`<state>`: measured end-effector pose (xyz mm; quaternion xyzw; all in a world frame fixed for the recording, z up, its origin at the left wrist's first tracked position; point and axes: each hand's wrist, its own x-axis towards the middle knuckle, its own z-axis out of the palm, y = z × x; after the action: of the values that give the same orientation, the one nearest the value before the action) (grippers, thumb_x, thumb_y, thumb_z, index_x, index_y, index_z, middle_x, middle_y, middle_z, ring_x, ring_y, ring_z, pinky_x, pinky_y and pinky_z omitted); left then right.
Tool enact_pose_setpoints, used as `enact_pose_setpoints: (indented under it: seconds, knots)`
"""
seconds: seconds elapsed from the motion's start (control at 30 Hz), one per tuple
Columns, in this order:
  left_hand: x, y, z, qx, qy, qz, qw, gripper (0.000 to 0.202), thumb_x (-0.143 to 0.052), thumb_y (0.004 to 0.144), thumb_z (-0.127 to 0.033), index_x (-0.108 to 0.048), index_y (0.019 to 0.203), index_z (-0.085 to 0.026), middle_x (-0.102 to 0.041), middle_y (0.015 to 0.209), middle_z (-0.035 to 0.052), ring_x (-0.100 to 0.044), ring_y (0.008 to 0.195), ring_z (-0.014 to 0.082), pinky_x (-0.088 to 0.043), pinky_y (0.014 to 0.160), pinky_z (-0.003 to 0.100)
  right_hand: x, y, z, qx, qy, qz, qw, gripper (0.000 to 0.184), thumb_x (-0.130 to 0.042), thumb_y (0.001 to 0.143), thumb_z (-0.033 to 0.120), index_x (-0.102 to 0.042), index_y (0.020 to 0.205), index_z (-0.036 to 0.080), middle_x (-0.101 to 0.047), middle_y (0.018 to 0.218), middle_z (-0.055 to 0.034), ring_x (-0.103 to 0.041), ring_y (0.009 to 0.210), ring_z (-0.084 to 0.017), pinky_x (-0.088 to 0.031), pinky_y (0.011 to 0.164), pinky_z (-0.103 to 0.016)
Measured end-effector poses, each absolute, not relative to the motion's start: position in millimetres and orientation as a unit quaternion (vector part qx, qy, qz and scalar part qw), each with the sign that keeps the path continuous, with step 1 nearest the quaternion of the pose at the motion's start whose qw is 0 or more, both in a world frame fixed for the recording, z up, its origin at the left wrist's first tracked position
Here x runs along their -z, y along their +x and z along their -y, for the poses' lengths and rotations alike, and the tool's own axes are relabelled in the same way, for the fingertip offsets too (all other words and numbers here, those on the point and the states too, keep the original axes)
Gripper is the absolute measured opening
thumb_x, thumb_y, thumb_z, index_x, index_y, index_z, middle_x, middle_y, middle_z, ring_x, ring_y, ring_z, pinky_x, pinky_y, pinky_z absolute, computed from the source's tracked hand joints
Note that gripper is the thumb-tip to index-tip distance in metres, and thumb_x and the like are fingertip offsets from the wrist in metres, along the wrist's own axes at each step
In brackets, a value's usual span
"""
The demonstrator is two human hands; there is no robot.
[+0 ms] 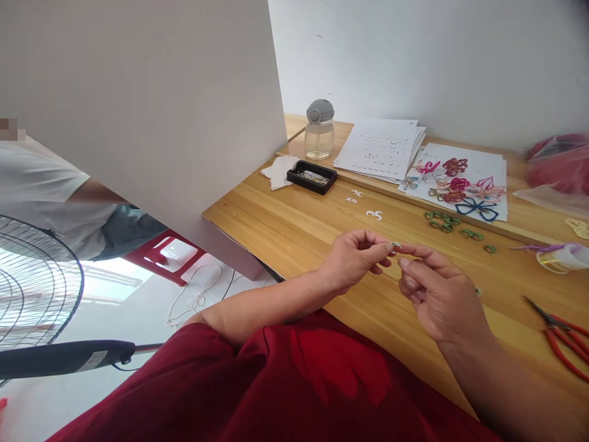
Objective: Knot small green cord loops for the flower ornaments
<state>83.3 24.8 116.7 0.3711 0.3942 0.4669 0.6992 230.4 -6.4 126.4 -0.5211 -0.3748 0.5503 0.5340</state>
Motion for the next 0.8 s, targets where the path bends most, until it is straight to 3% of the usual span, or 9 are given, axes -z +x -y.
enact_pose_setpoints:
  seconds: [0.2,0.4,0.6,0.8]
  knots:
    - [-113.4,86.0,-23.0,-0.456,0.375,-0.382,0.711,0.042,-0.095,0.072,-0.041,-0.065,0.083,-0.014,-0.071,0.081,0.0007,-0.068,0.069,0.0101,-0.049,0.058,0.021,-126.8,230.8,3.6,-0.511,-0.545,0.359,0.559,0.037,-0.1,0.057,0.047,-0.077,0.075,0.025,-0.05,0.049,0.0051,-0.032,0.043,-0.007,-0.022,0.041,-0.025]
    - [-118.8,70.9,-28.5,-0.433,0.439,-0.384,0.688,0.052,-0.095,0.07,-0.048,-0.076,0.107,-0.016,-0.076,0.092,0.005,-0.071,0.082,0.0152,-0.052,0.058,0.021,-127.9,237.1,2.8,-0.482,-0.566,0.387,0.546,0.033,-0.098,0.059,0.047,-0.078,0.073,0.025,-0.051,0.05,0.0036,-0.034,0.044,-0.009,-0.023,0.04,-0.026]
    - [-134.0,71.3,-32.4,-0.403,0.557,-0.418,0.594,0.018,-0.084,0.083,-0.03,-0.082,0.091,-0.014,-0.074,0.075,0.0017,-0.058,0.061,0.0072,-0.048,0.057,0.02,-128.3,241.1,3.3,-0.43,-0.581,0.447,0.527,0.03,-0.095,0.064,0.05,-0.079,0.074,0.026,-0.061,0.057,0.0007,-0.036,0.045,-0.009,-0.024,0.041,-0.026]
    - [-131.6,75.9,-32.1,-0.391,0.554,-0.436,0.592,0.016,-0.082,0.085,-0.029,-0.079,0.087,-0.013,-0.071,0.072,0.0012,-0.06,0.062,0.0077,-0.048,0.058,0.02,-127.7,241.1,4.4,-0.432,-0.578,0.437,0.537,0.026,-0.093,0.067,0.046,-0.079,0.076,0.026,-0.062,0.059,0.0008,-0.038,0.047,-0.009,-0.027,0.041,-0.026]
